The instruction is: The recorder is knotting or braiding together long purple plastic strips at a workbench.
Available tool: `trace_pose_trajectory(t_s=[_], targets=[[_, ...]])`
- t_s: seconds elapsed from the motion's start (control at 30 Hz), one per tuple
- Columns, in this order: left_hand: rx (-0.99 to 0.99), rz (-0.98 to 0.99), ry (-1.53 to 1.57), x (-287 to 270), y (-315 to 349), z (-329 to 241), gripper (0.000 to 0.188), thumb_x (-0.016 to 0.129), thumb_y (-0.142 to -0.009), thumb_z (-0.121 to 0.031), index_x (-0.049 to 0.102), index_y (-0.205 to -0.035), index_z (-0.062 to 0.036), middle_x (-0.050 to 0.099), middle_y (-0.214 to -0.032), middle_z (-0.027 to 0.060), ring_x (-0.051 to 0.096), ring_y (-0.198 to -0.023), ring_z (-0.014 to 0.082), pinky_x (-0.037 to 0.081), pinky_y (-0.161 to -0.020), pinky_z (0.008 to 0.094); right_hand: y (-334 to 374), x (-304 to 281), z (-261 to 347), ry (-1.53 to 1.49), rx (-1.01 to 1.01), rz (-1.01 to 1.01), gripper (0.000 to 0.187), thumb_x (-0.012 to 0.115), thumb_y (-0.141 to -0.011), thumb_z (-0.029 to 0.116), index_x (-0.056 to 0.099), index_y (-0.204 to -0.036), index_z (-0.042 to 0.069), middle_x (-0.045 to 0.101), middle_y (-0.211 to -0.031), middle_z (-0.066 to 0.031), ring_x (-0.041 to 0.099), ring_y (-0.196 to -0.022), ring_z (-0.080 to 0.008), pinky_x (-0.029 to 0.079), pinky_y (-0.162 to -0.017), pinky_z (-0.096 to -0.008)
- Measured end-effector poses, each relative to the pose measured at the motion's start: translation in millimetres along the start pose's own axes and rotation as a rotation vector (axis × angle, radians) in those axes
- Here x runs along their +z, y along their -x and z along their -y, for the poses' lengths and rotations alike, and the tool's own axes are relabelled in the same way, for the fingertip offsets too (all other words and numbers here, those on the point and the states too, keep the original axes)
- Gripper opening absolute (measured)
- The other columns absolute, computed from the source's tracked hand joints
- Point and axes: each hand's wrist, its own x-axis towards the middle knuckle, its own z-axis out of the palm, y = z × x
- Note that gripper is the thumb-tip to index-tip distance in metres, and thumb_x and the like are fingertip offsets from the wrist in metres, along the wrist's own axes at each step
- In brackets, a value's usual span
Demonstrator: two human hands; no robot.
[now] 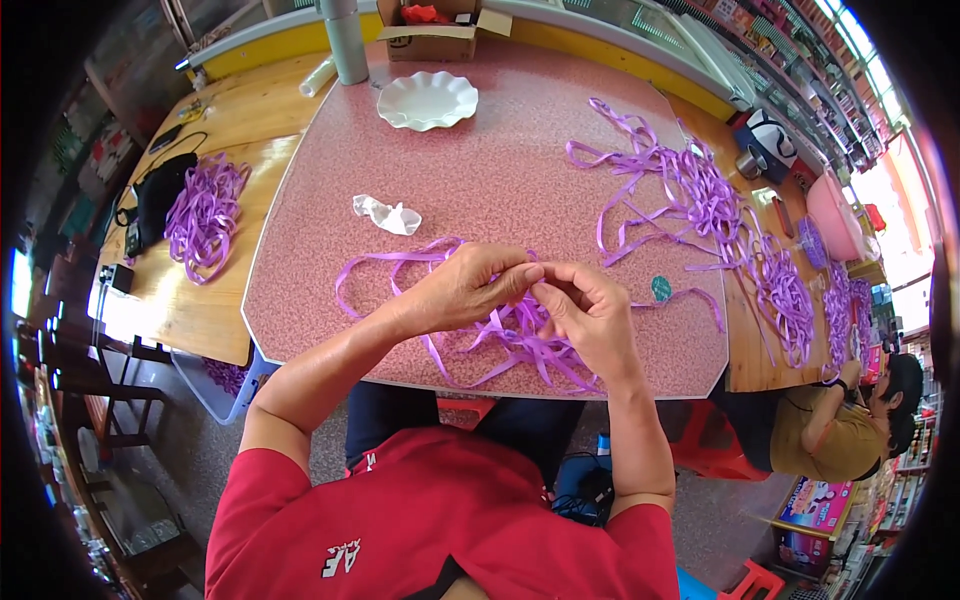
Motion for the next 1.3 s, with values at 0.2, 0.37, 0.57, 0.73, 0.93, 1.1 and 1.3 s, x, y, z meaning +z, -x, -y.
trace_pose_trajectory(t_s=[0.2,0.37,0.57,0.73,0.93,1.1,1.3], targets=[[-0.048,-0.104,0.077,2,0,12,0.052,0.044,-0.105,-0.045,0.064,-0.091,0.0011,0.06,-0.076,0.0022,0.055,-0.076,0.0109,0.046,-0.068,0.0296,-3,-3,-7,0.257,-0.259,-0.122,0.008,0.07,-0.091,0.004,0.07,-0.097,0.0,0.065,-0.084,-0.0015,0.06,-0.07,-0.0076,0.047,-0.06,-0.0219],[-0.08,-0.081,0.199,8,-2,7,0.058,0.04,-0.105,-0.05,0.063,-0.088,-0.0004,0.059,-0.076,0.0014,0.054,-0.074,0.0098,0.045,-0.068,0.028,-8,0,-8,0.458,-0.536,-0.192,0.007,0.071,-0.087,0.0,0.071,-0.094,0.001,0.065,-0.083,-0.0048,0.061,-0.072,-0.012,0.047,-0.061,-0.0248],[-0.196,0.011,0.172,9,-2,5,0.052,0.042,-0.105,-0.046,0.062,-0.089,-0.0014,0.057,-0.077,0.0001,0.051,-0.073,0.0083,0.044,-0.069,0.0255,-8,2,-12,0.475,-0.56,-0.209,0.009,0.072,-0.086,-0.002,0.071,-0.094,0.0,0.065,-0.083,-0.0053,0.06,-0.072,-0.0122,0.046,-0.062,-0.0249],[-0.051,-0.043,0.239,12,-1,11,0.038,0.046,-0.106,-0.038,0.059,-0.097,-0.0029,0.057,-0.085,0.0003,0.051,-0.083,0.0084,0.044,-0.076,0.0271,-8,-5,-15,0.35,-0.45,-0.171,0.008,0.07,-0.088,0.0,0.072,-0.096,0.0,0.063,-0.083,-0.0017,0.057,-0.071,-0.0077,0.044,-0.061,-0.0221],[-0.097,0.046,0.578,8,6,11,0.027,0.052,-0.104,-0.03,0.057,-0.105,-0.0043,0.059,-0.098,0.0009,0.054,-0.098,0.0103,0.042,-0.092,0.0274,-4,-13,-1,0.055,-0.184,-0.103,0.009,0.068,-0.092,0.004,0.072,-0.1,0.001,0.064,-0.084,0.0023,0.058,-0.076,-0.0046,0.046,-0.066,-0.0209],[-0.078,0.014,0.791,10,7,12,0.017,0.062,-0.099,-0.022,0.058,-0.104,-0.0062,0.062,-0.104,0.0033,0.057,-0.103,0.0129,0.043,-0.096,0.0307,-9,-22,-8,-0.285,-0.047,-0.167,0.014,0.072,-0.091,0.009,0.071,-0.104,0.004,0.06,-0.075,0.0065,0.042,-0.058,0.0006,0.029,-0.05,-0.0165],[-0.053,-0.204,0.941,24,3,17,0.014,0.069,-0.093,-0.018,0.063,-0.097,-0.0058,0.068,-0.104,0.0054,0.059,-0.101,0.0155,0.046,-0.091,0.032,-8,0,-29,-0.159,-0.119,-0.162,0.014,0.071,-0.092,0.01,0.071,-0.103,0.002,0.064,-0.082,0.0025,0.05,-0.066,-0.0012,0.038,-0.055,-0.0177]])
